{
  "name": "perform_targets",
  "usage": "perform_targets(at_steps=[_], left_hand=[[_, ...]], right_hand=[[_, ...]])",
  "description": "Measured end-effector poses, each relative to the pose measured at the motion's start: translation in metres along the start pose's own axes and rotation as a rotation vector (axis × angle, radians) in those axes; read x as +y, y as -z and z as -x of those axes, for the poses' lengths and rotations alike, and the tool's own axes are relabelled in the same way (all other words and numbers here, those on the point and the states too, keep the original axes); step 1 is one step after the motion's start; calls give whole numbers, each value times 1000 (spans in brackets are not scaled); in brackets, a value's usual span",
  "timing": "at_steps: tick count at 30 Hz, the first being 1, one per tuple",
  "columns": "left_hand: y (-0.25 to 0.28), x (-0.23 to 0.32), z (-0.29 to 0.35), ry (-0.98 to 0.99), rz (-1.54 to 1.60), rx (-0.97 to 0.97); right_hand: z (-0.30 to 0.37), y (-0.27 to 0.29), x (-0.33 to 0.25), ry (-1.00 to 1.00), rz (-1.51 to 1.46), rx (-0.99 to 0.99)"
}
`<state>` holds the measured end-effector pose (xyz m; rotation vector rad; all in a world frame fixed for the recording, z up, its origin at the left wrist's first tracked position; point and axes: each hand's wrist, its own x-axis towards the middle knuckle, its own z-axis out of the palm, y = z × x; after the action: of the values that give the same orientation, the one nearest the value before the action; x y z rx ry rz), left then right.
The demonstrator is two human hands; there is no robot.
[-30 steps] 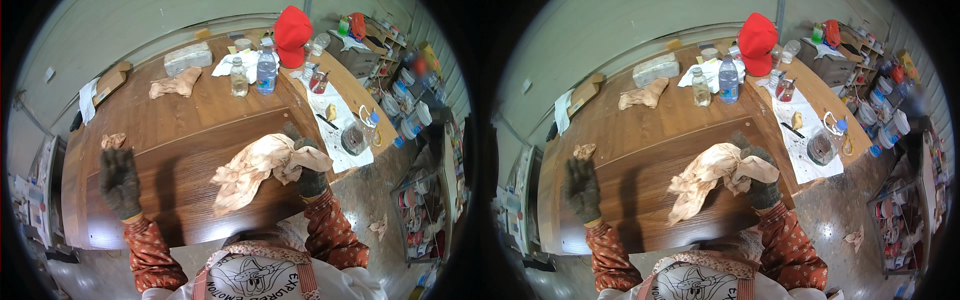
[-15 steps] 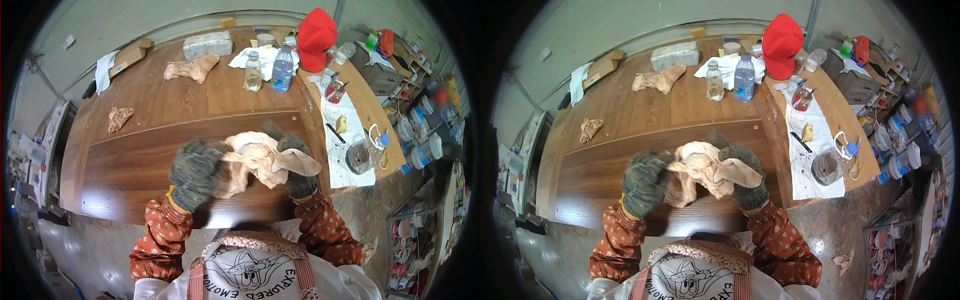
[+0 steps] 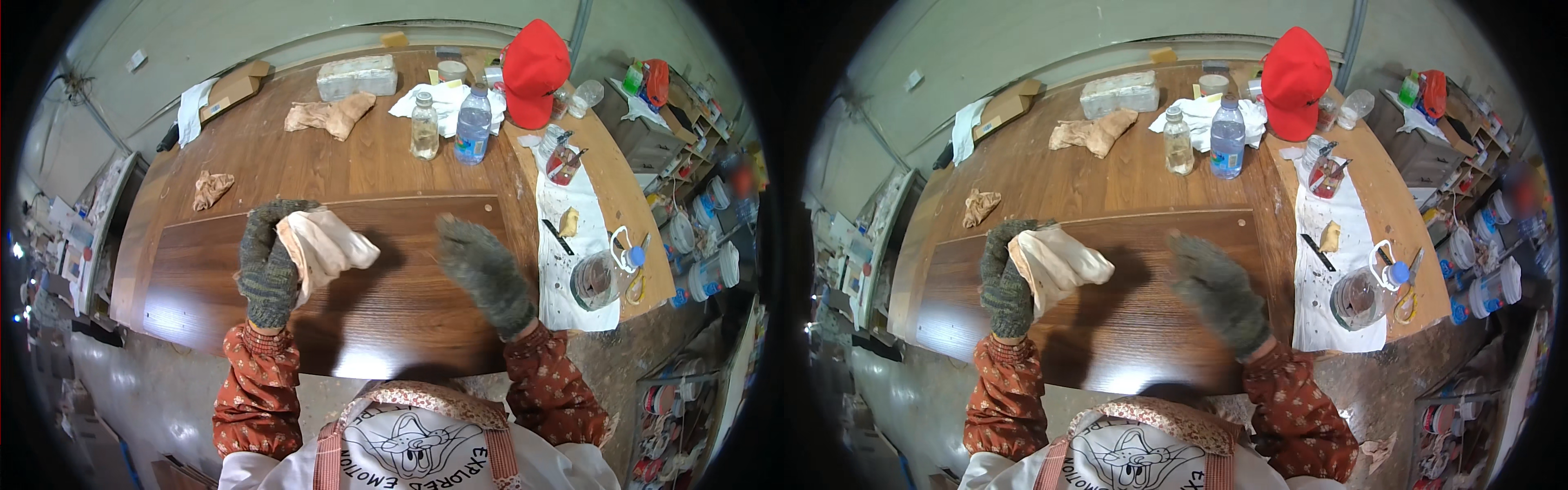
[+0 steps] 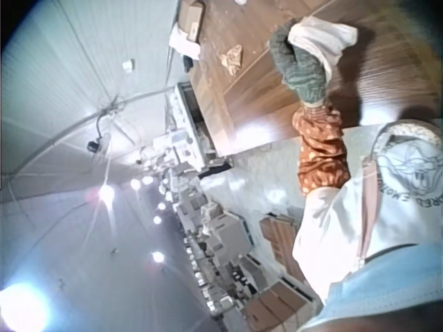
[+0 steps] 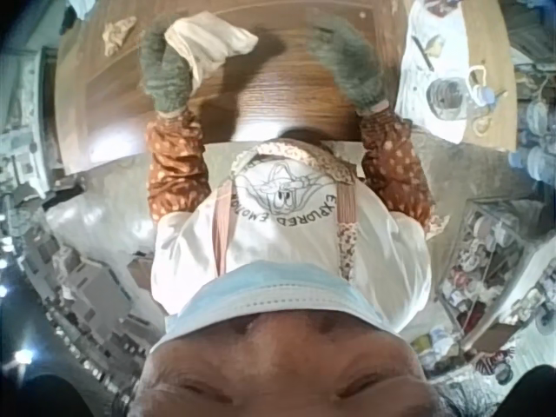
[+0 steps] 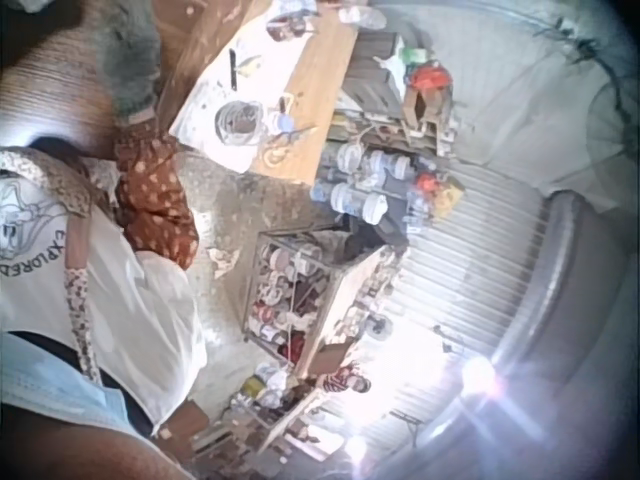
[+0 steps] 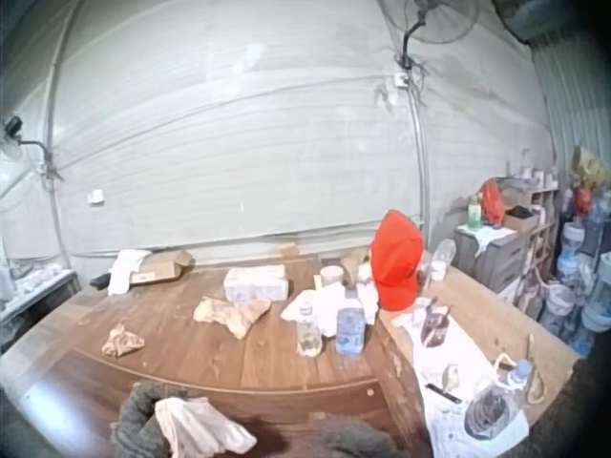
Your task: The recorder cleans, wipes, and scrapes wooden panels on a worktable in a furniture manufacturing facility.
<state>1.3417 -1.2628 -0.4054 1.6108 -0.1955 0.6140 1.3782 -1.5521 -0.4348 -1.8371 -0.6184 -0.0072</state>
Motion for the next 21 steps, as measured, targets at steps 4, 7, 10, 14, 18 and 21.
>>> perform_targets(at_steps=[4, 7, 10, 14, 18, 21], left_hand=[[-19, 1, 5, 35, 124, -101], [-22, 11, 3, 77, -1, -141], [4, 11, -16, 49, -362, -335], [21, 18, -35, 53, -313, -319], [24, 18, -41, 379, -106, -369], [15, 21, -44, 278, -203, -442]], right_hand=[[-22, -35, -48, 189, 103, 43], [-34, -48, -39, 131, 238, -147], [-39, -47, -12, 55, -37, -140], [-49, -33, -13, -7, -88, -278], [-56, -16, -21, -161, -50, -411], [-53, 0, 22, 336, 328, -332]])
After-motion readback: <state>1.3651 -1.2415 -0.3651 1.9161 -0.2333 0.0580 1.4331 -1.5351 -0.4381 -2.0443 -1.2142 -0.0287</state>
